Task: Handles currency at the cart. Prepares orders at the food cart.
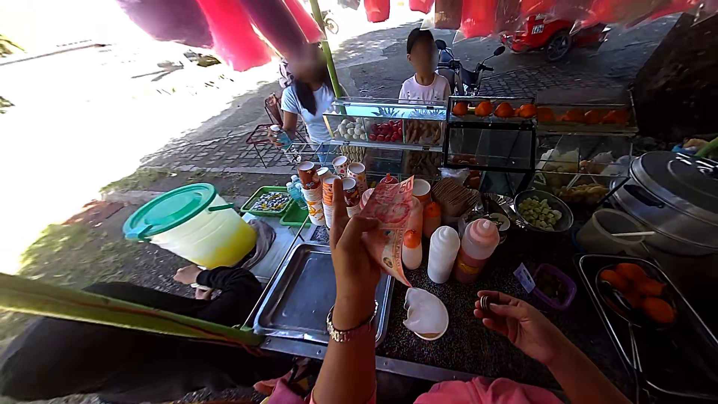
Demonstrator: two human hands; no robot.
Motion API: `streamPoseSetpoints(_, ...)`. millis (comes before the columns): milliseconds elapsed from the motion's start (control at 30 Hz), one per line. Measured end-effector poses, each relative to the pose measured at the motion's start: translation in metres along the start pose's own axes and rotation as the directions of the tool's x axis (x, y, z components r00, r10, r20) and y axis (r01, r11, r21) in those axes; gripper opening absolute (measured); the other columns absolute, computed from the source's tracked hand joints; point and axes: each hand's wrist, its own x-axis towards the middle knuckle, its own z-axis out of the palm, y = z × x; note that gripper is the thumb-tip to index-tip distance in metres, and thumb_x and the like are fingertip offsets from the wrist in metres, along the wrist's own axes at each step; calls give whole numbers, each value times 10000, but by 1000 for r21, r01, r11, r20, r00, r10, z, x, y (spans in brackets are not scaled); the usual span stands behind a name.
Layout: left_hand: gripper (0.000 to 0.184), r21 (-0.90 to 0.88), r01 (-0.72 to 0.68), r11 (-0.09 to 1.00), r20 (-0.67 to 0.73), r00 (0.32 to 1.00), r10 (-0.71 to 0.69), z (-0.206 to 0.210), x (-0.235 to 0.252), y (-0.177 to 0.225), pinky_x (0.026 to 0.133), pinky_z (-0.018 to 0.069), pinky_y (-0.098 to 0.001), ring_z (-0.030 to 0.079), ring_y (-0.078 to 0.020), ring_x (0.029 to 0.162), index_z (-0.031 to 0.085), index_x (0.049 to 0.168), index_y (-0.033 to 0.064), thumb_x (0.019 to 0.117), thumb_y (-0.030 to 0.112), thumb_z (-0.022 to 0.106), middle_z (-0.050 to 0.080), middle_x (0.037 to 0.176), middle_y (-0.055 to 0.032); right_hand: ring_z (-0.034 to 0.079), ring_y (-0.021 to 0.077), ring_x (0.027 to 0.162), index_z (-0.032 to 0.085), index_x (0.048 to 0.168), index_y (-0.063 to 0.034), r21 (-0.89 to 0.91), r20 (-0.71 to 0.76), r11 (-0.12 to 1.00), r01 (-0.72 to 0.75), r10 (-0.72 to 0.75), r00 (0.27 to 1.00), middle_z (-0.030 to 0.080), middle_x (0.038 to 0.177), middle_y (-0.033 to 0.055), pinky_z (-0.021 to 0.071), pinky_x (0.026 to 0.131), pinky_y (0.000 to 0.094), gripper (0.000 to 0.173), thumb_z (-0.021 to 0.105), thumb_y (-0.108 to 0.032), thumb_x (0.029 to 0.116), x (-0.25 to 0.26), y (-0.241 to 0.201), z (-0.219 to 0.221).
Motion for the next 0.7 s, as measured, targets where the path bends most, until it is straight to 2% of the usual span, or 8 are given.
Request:
streamPoseSetpoints(100,768,7,-8,1000,18,1000,8,0,-1,1,830,559,-214,637,-19,1051,227,1613,150,883,-10,398,450,1524,-11,763,202,897,619,1204,21,2,-8,1000,0,0,1000,757,1013,120,633,812,307,282,383,52,1052,0,0,-2)
streamPoseSetpoints(300,795,-9,9,1000,-19,1000,-10,-2,-7,0,776,570,-203,659,-19,985,248,1613,170,860,-16,428,479,1510,-17,764,198,897,618,1210,19,-20,5,1000,-14,14,1000,754,1022,117,635,806,300,292,373,49,1056,3,1,2)
streamPoseSetpoints(400,803,-16,28,999,-16,999,-28,-5,-11,-2,769,579,-214,672,-29,953,232,1621,189,868,-20,417,557,1416,-18,766,202,894,622,1207,20,-27,14,999,-26,27,1000,755,1026,124,637,803,302,290,379,53,1053,6,0,3)
streamPoseSetpoints(433,781,17,33,999,9,999,-34,-6,-11,-2,755,586,-217,682,-32,916,254,1613,191,877,-14,417,614,1325,-15,767,202,891,625,1202,18,-28,13,999,-31,31,999,756,1023,124,638,799,303,288,382,55,1051,6,0,4)
streamPoseSetpoints(500,685,199,29,979,103,993,-50,-8,-12,1,690,582,-208,677,-19,781,362,1559,159,895,5,438,704,1042,9,767,200,887,628,1199,16,-31,13,999,-40,40,999,759,1019,123,638,799,301,284,388,52,1051,8,0,4)
streamPoseSetpoints(567,567,485,-77,871,255,965,-57,-2,-13,9,591,550,-216,636,-24,637,493,1466,97,902,33,508,695,800,22,766,205,890,630,1201,19,-31,10,998,-51,52,999,759,1023,127,636,805,306,279,397,50,1051,10,1,5)
streamPoseSetpoints(633,469,704,-325,631,448,893,-39,14,-17,26,559,498,-275,589,-71,602,600,1371,78,905,116,557,645,730,12,767,212,886,628,1192,19,-34,11,998,-60,61,998,760,1016,128,638,800,315,271,400,52,1050,13,2,5)
streamPoseSetpoints(700,419,695,-591,410,639,769,26,38,-25,49,518,453,-308,553,-107,567,663,1281,74,890,169,546,597,670,21,764,210,919,604,1223,32,-65,45,996,-56,59,997,753,1049,135,635,816,315,276,388,52,1052,12,1,7)
